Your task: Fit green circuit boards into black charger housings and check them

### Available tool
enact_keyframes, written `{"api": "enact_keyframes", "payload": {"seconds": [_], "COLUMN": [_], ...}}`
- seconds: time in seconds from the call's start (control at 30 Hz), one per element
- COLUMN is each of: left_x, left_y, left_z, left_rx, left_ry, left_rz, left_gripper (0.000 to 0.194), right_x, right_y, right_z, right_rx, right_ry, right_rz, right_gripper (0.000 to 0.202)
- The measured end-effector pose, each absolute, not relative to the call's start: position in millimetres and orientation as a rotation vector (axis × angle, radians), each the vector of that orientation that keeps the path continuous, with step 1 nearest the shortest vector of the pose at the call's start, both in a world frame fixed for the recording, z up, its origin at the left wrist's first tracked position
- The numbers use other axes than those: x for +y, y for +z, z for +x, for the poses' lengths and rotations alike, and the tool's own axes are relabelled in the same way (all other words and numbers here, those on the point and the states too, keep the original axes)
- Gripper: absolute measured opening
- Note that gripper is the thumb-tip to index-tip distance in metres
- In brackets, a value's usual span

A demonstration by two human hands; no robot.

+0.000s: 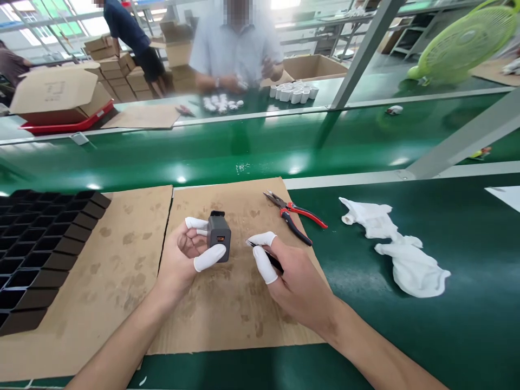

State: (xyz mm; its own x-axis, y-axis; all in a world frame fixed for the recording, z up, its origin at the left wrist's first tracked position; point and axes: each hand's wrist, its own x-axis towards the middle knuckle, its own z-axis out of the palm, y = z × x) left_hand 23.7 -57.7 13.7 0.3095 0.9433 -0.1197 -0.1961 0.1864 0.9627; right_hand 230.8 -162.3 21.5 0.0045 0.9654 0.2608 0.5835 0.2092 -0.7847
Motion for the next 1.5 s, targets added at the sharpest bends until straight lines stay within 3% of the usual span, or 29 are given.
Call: {"api": "enact_keyframes", "payload": {"seconds": [0.8,0.97,1.13,1.5], "left_x": [-60.5,-66.4,-69.1,-54.5], "left_y": [0.0,-1.1,-4.6,-11.5], "left_z": [26.2,23.0,18.2,4.7], "left_rx": [0.994,1.141,1.163,1.157], "left_ry": [0.831,1.048,1.227,0.830], "left_rz": [1.067,1.704,2.487,1.990], "left_gripper": [0.061,0.044,0.023,0.079], "right_x": [-161.0,-157.9,-156.2,-145.1], "right_y": [19.4,14.6,19.0,11.3], "right_z": [236.2,243.1,251.6,266.8], "right_rx": [-1.643,-1.716,-1.579,-1.447], "right_ry": [0.103,-0.062,0.005,0.186], "right_rz": [-1.369,-1.535,-1.389,-1.509], "right_gripper": [0.019,0.020,0.021,0.062]}}
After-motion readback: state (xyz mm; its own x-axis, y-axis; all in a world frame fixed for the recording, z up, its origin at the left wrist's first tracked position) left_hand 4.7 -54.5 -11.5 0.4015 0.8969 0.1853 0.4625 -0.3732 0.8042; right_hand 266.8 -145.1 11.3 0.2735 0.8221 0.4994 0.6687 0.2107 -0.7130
